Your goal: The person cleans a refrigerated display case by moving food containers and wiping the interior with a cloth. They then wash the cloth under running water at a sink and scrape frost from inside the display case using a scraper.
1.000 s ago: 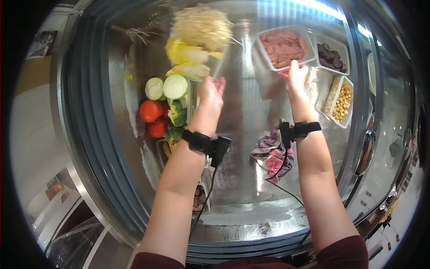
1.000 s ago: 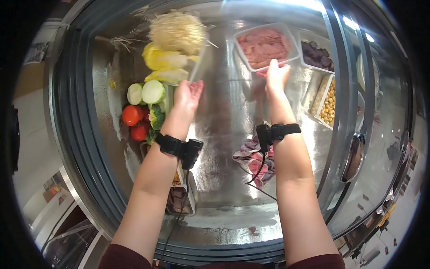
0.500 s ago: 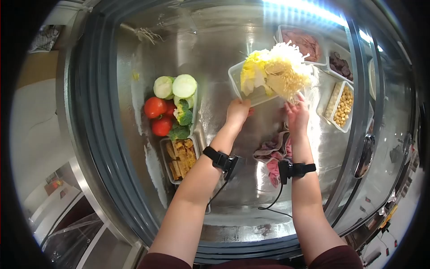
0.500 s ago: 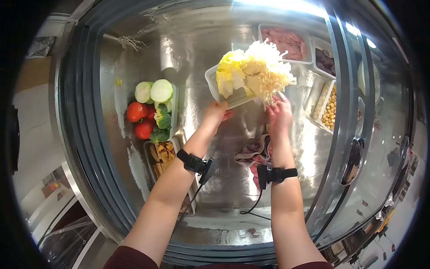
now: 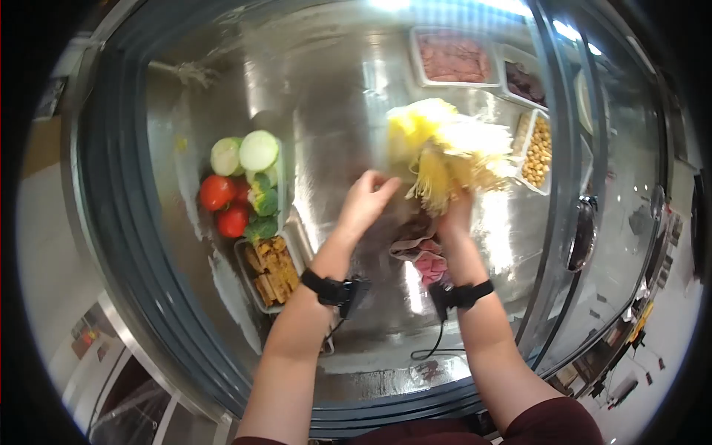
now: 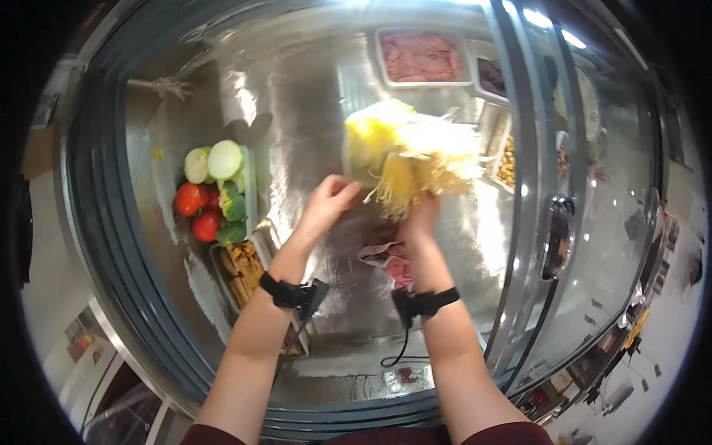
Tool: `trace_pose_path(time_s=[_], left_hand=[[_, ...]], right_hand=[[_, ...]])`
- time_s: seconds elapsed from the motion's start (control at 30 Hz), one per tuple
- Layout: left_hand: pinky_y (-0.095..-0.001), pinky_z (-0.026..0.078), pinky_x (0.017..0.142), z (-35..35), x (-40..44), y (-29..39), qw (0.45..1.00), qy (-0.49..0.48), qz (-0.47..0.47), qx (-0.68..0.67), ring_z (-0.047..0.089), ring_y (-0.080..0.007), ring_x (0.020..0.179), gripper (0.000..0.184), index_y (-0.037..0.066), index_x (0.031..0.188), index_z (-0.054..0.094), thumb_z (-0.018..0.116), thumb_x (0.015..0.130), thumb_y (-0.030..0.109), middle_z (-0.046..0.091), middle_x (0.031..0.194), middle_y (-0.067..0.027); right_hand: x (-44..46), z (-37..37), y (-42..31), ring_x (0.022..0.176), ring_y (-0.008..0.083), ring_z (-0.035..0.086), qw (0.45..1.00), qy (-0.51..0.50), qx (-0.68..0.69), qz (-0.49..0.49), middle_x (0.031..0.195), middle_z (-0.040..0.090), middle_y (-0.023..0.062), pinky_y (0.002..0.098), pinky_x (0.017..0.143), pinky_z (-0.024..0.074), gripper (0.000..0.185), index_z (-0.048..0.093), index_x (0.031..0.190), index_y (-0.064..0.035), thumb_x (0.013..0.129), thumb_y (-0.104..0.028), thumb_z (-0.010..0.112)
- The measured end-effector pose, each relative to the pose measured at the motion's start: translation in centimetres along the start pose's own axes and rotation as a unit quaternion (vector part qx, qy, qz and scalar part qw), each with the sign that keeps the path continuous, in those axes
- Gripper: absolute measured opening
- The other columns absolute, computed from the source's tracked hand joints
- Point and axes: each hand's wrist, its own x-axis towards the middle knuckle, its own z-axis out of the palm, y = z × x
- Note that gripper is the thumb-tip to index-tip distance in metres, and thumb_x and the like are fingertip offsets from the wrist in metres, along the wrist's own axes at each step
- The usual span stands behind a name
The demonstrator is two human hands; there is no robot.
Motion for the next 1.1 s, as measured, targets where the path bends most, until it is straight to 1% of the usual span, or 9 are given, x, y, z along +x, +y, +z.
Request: trace_pose_path(time_s=[0.07,0.27,0.33,0.4,0.5,0.7,0.93,0.97,1.1], left_hand=[[-0.0242,0.046,0.067,1.1,-1.5,0.9,0.992,0.068,0.095,-0.056,0.055,-0.0129,0.08,0.029,0.001,0.101,0.051,0.058,0.085,0.024,0.055,0.094,-0.0079],[-0.0267,0.045,0.072,-2.1,-9.3,3.5,0.939,0.206,0.026,-0.274,0.055,-0.015,0.084,0.023,0.004,0.108,0.046,0.05,0.087,0.012,0.051,0.098,-0.0063],[-0.0252,0.044,0.07,-4.4,-11.6,2.8,0.924,0.297,0.039,-0.239,0.055,-0.0143,0.083,0.027,0.003,0.109,0.044,0.053,0.085,0.011,0.048,0.096,-0.0059],[-0.0247,0.042,0.072,-6.9,-13.3,1.9,0.896,0.371,0.054,-0.239,0.052,-0.0132,0.085,0.027,0.002,0.109,0.044,0.053,0.084,0.009,0.047,0.095,-0.0049],[-0.024,0.04,0.074,-10.4,-15.0,-0.2,0.871,0.44,0.088,-0.2,0.048,-0.0122,0.089,0.032,0.002,0.113,0.043,0.052,0.083,0.007,0.047,0.098,-0.0051],[-0.03,0.029,0.097,-13.9,-15.9,-1.3,0.854,0.471,0.031,-0.219,0.034,-0.0183,0.118,0.045,0.001,0.128,0.032,0.048,0.087,0.012,0.031,0.13,-0.0137],[-0.0314,0.022,0.104,-12.9,-14.8,0.3,0.855,0.45,0.093,-0.241,0.025,-0.0225,0.128,0.054,-0.002,0.133,0.024,0.049,0.087,0.012,0.023,0.138,-0.0176],[-0.0319,0.023,0.104,-12.5,-14.7,0.2,0.86,0.437,0.104,-0.241,0.025,-0.0233,0.128,0.052,-0.001,0.133,0.025,0.047,0.087,0.009,0.024,0.138,-0.0184],[-0.0329,0.023,0.103,-11.0,-14.6,-0.1,0.875,0.414,0.086,-0.236,0.028,-0.0257,0.126,0.05,0.0,0.132,0.027,0.046,0.086,0.006,0.026,0.136,-0.0192]], right_hand=[[3.3,-0.1,-2.0,0.086,0.015,0.053,0.993,0.041,-0.104,-0.024,0.098,0.056,0.0043,0.0317,0.068,0.0465,0.024,0.051,0.104,-0.0073,0.082,-0.018,0.054],[4.1,1.6,-2.2,0.081,0.0168,0.054,0.986,0.105,0.097,-0.083,0.095,0.057,0.0053,0.0308,0.069,0.0483,0.027,0.049,0.106,-0.0058,0.088,-0.021,0.036],[-0.7,3.7,0.3,0.074,0.0172,0.055,0.982,0.093,0.162,0.03,0.078,0.056,0.0077,0.032,0.068,0.0476,0.022,0.048,0.091,-0.004,0.089,-0.023,0.036],[-6.1,7.5,3.2,0.06,0.0163,0.053,0.994,-0.045,0.0,0.1,0.074,0.055,0.0072,0.0283,0.058,0.0472,0.022,0.047,0.089,-0.0048,0.09,-0.026,0.04],[-9.1,12.3,9.5,0.072,0.0162,0.057,0.875,-0.314,-0.366,0.046,0.092,0.057,0.0125,0.0285,0.063,0.0479,0.042,0.049,0.103,0.0005,0.083,-0.037,0.054],[-10.0,18.1,10.3,0.076,0.0427,0.057,0.775,-0.341,-0.517,-0.123,0.078,0.058,0.0282,0.0462,0.069,0.0462,0.029,0.05,0.086,0.0068,0.076,-0.02,0.053],[-7.1,13.2,6.9,0.067,0.0283,0.061,0.796,-0.277,-0.531,-0.09,0.076,0.06,0.0211,0.0387,0.062,0.0493,0.022,0.05,0.09,0.0064,0.079,-0.012,0.048],[-5.7,11.9,7.9,0.078,0.0397,0.058,0.849,-0.262,-0.455,-0.059,0.078,0.058,0.0269,0.0441,0.073,0.0457,0.022,0.051,0.085,0.0062,0.076,-0.014,0.05],[-4.0,11.7,4.3,0.07,0.0197,0.06,0.92,-0.215,-0.327,0.032,0.087,0.058,0.0147,0.0297,0.053,0.0526,0.025,0.05,0.103,0.0046,0.084,-0.011,0.047]])
